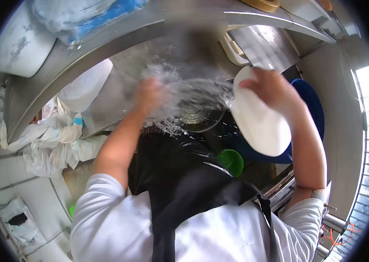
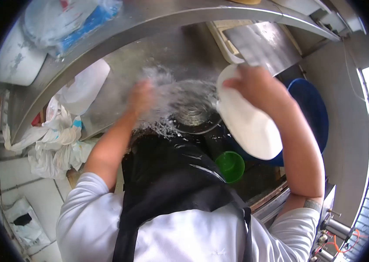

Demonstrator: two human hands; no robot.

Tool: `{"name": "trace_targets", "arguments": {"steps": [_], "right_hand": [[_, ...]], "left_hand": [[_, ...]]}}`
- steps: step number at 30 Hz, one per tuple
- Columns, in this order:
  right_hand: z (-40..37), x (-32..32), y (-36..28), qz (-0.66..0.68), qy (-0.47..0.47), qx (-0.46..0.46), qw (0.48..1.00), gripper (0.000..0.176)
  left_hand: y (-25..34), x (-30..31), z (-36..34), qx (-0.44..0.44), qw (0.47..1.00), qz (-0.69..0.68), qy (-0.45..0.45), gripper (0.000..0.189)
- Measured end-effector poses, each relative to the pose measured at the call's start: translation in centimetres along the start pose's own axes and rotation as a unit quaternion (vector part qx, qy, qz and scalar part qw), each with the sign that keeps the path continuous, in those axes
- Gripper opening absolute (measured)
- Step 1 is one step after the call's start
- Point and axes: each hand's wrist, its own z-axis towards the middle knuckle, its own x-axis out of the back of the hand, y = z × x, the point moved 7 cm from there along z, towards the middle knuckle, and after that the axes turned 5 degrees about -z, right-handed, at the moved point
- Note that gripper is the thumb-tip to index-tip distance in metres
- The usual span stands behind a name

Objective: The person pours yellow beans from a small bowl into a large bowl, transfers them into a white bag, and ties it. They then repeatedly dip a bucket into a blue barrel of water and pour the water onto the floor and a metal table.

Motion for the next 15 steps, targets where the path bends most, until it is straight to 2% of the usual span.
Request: {"name": "trace_targets", "arguments": {"steps": [2,3,4,5,7,9,11,13,15], "right_hand": [[-0.2,2.0,3.2,-0.103,0.025,-0.028,0.994,0.055],[-1.2,3.3,5.8,-0.062,0.087,-0.077,0.991,0.054],[-2.2,3.7,8.4,-0.040,0.099,-0.121,0.987,0.052],[-3.6,4.8,10.2,-0.003,0.128,-0.146,0.981,0.048],[-6.4,5.5,14.7,0.023,0.177,-0.170,0.969,0.041],[-8.6,4.9,18.6,0.017,0.197,-0.189,0.962,0.040],[-10.4,3.4,22.6,0.011,0.216,-0.260,0.941,0.040],[-10.8,1.4,26.4,-0.015,0.181,-0.284,0.942,0.041],[-10.3,-1.8,29.7,-0.032,0.111,-0.315,0.942,0.041]], "left_hand": [[-9.7,1.2,-3.4,0.183,0.968,0.173,0.008,0.054],[-11.9,3.9,-5.1,0.284,0.938,0.188,-0.062,0.062],[-14.2,5.9,-7.8,0.308,0.937,0.161,-0.043,0.070],[-20.3,5.4,-10.5,0.382,0.902,0.199,-0.037,0.080],[-18.4,8.1,-13.1,0.499,0.843,0.193,0.054,0.089],[-16.8,6.4,-12.4,0.504,0.833,0.223,0.045,0.092],[-14.7,4.2,-10.2,0.507,0.823,0.252,0.040,0.096],[-9.6,-0.7,-4.9,0.372,0.907,0.194,-0.039,0.099],[-2.8,-6.0,0.5,0.221,0.958,0.175,-0.053,0.100]]}}
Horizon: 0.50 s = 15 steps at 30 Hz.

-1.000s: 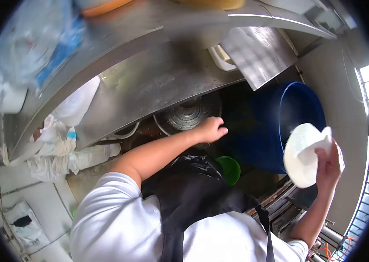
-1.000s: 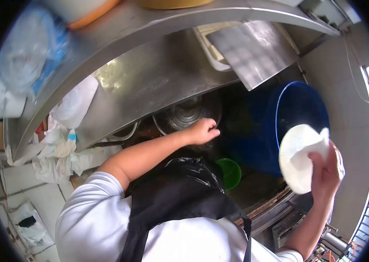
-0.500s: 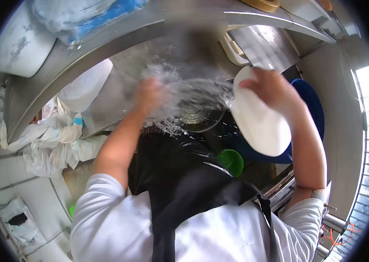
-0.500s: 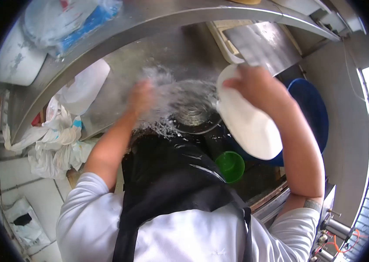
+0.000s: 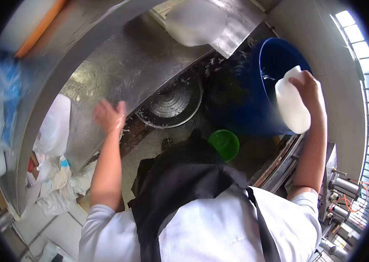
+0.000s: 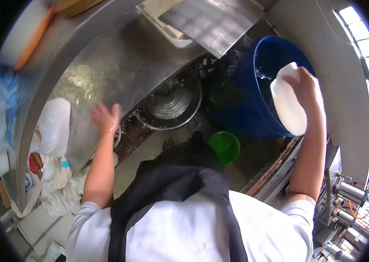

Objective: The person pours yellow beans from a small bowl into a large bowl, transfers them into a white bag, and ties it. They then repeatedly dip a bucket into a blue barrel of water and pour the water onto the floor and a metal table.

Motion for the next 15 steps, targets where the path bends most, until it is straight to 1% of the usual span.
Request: {"name": "trace_targets", "arguments": {"steps": [1,2,3,4,5,7,8,9,10,11,12,14,15], "right_hand": [[1.0,-2.6,1.3,0.021,-0.035,0.007,0.999,0.043],[2.0,-5.5,2.7,0.043,-0.074,0.007,0.996,0.045],[2.9,-8.5,4.3,0.065,-0.113,0.008,0.991,0.047],[3.9,-12.0,5.9,0.055,-0.139,0.000,0.989,0.049],[4.9,-15.5,7.4,0.045,-0.165,-0.007,0.985,0.051],[6.3,-21.8,9.9,0.036,-0.215,-0.023,0.976,0.055],[7.1,-25.6,11.7,0.042,-0.238,-0.038,0.969,0.055],[8.0,-30.7,14.3,0.049,-0.262,-0.053,0.962,0.056],[8.9,-37.4,17.7,0.134,-0.272,-0.080,0.950,0.055],[9.8,-43.9,21.1,0.216,-0.279,-0.110,0.929,0.055],[9.8,-46.7,21.1,0.142,-0.363,-0.097,0.916,0.056],[10.3,-48.3,18.1,0.073,-0.448,-0.076,0.888,0.056],[10.2,-44.7,13.8,-0.020,-0.473,-0.010,0.881,0.058]], "left_hand": [[5.7,0.2,0.5,-0.098,0.995,0.003,-0.024,0.097],[12.3,1.2,0.6,-0.160,0.982,0.006,-0.100,0.095],[16.4,-1.2,1.1,-0.250,0.963,-0.043,-0.085,0.096],[20.4,-1.6,0.9,-0.288,0.951,-0.036,-0.111,0.096],[23.6,-1.6,0.8,-0.305,0.946,-0.002,-0.109,0.097],[26.6,-2.2,2.1,-0.243,0.964,0.017,-0.104,0.098],[27.3,-2.8,2.4,-0.249,0.962,0.024,-0.107,0.098],[27.2,-3.0,2.5,-0.269,0.959,0.026,-0.087,0.098],[27.3,-3.1,2.6,-0.286,0.955,0.030,-0.065,0.099],[27.5,-3.4,2.6,-0.291,0.954,0.036,-0.067,0.099],[27.7,-3.5,2.8,-0.292,0.954,0.038,-0.058,0.099],[27.8,-3.8,3.1,-0.290,0.955,0.050,-0.047,0.099],[27.9,-4.1,3.2,-0.291,0.954,0.056,-0.048,0.099]]}}
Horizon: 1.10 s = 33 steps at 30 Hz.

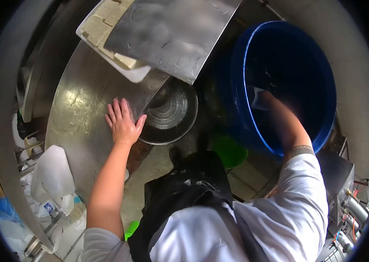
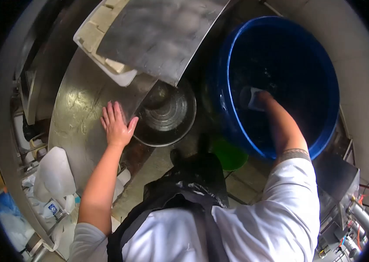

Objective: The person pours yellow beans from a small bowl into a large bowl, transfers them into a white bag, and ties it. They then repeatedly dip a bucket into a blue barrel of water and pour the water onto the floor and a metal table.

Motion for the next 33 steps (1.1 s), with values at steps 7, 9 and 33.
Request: {"name": "trace_targets", "arguments": {"steps": [7,9,33], "right_hand": [[11.3,-7.4,-0.9,-0.060,-0.015,-0.013,0.998,0.064],[14.3,-9.1,-0.9,-0.037,0.000,-0.035,0.999,0.066],[-19.6,9.5,-3.0,0.647,0.365,0.137,0.655,0.023]], "left_hand": [[0.3,-0.3,0.9,-0.022,1.000,0.008,0.016,0.101],[0.2,-0.7,1.0,-0.024,1.000,0.012,0.015,0.101],[-0.4,-0.4,-0.4,-0.029,0.998,-0.013,0.046,0.094]]}}
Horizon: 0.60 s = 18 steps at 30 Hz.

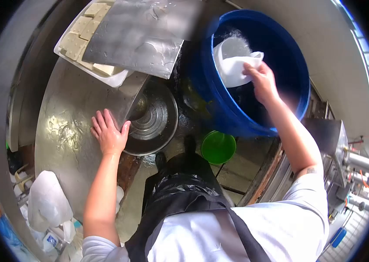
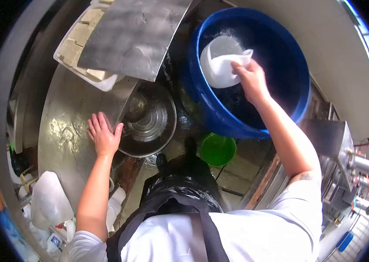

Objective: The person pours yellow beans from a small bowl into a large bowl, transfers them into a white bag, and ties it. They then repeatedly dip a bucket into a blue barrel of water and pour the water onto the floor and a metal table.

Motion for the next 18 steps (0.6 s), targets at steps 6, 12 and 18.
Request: {"name": "trace_targets", "arguments": {"steps": [6,12,18], "right_hand": [[-16.1,4.7,-16.6,-0.140,0.163,0.231,0.949,0.020],[-28.8,4.8,-21.0,-0.182,0.234,0.222,0.929,0.028],[-32.6,-4.1,-12.3,-0.391,0.045,0.256,0.883,0.049]], "left_hand": [[-0.5,-0.5,-0.6,-0.027,0.999,-0.039,0.007,0.090],[1.8,-0.2,-3.1,-0.068,0.990,-0.120,0.005,0.077],[9.5,-7.8,-10.7,-0.193,0.839,-0.481,-0.169,0.052]]}}
